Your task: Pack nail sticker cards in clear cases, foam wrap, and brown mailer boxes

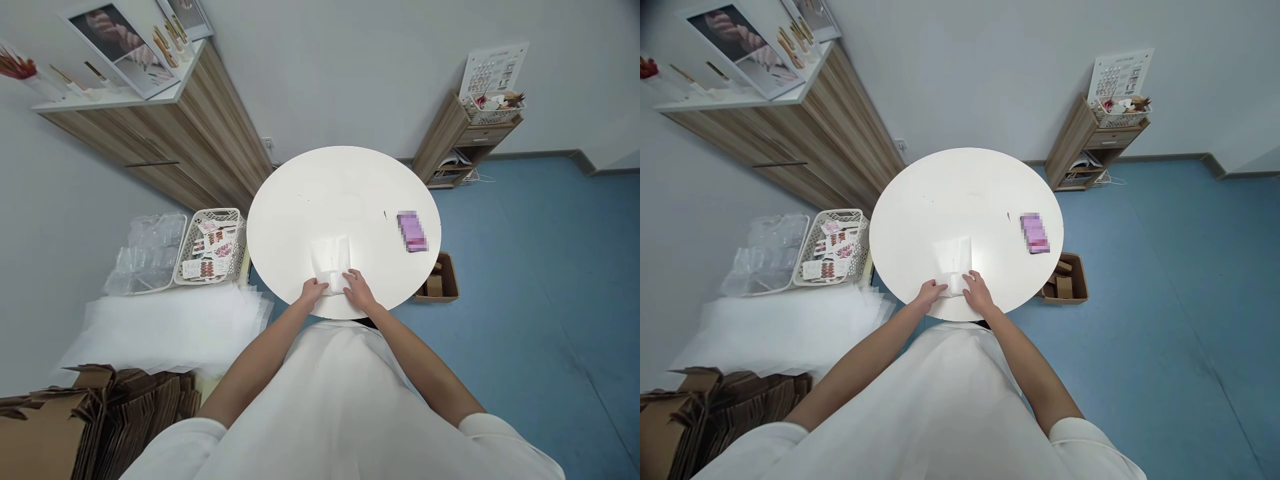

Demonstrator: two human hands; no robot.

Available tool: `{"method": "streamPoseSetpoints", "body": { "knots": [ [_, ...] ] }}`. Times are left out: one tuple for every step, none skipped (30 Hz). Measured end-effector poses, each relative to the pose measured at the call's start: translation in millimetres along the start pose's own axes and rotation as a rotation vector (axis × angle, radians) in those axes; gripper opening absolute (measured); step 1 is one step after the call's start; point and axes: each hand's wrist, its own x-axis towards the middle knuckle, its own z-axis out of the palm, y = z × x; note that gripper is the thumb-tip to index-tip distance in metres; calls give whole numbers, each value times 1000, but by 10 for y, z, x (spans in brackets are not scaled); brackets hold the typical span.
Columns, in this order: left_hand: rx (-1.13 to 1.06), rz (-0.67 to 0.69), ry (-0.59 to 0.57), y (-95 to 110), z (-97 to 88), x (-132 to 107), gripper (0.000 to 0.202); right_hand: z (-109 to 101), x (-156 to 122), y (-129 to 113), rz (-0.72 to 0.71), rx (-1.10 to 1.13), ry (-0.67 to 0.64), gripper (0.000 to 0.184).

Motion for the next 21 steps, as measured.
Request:
{"method": "streamPoseSetpoints", "body": {
  "knots": [
    [-21,-18,-35,23,4,-27,20,1,1,2,-5,-2,2,50],
    [-23,-19,-60,45,11,-54,19,1,2,3,-12,-4,5,50],
    [-11,-2,-73,67,20,-79,19,1,2,2,-21,-5,8,49],
    [12,32,-65,88,30,-102,18,1,2,1,-30,-7,13,49],
    [56,70,-56,108,42,-122,17,1,1,-2,-39,-6,18,49],
    [115,113,-48,128,55,-139,15,3,1,-6,-47,-4,24,49],
    [182,160,-36,148,71,-155,14,7,0,-12,-52,-1,30,49],
    [245,208,-24,167,90,-169,12,13,-1,-18,-55,3,38,49],
    [289,252,-18,184,112,-183,12,20,0,-24,-55,7,45,49],
    [308,287,-20,199,137,-196,12,29,1,-31,-52,13,52,49],
    [317,319,-31,211,164,-208,14,38,2,-37,-44,21,59,49],
    [325,347,-44,218,192,-219,17,47,5,-43,-30,33,66,48],
    [338,369,-55,220,219,-230,21,53,8,-48,-14,47,71,48],
    [354,388,-65,218,244,-240,25,55,12,-53,6,64,75,49],
    [372,406,-73,211,265,-250,28,54,18,-58,28,83,79,49],
    [391,425,-81,200,282,-261,31,49,25,-64,52,106,81,48],
    [410,449,-90,188,295,-275,34,41,35,-71,75,132,80,47],
    [430,477,-100,174,304,-294,37,30,48,-82,99,161,78,45],
    [456,508,-113,159,309,-318,40,20,63,-94,125,186,77,41],
    [486,541,-130,146,313,-348,43,12,80,-110,152,203,78,38],
    [520,575,-151,132,314,-384,46,6,98,-127,179,207,83,35]
  ]
}}
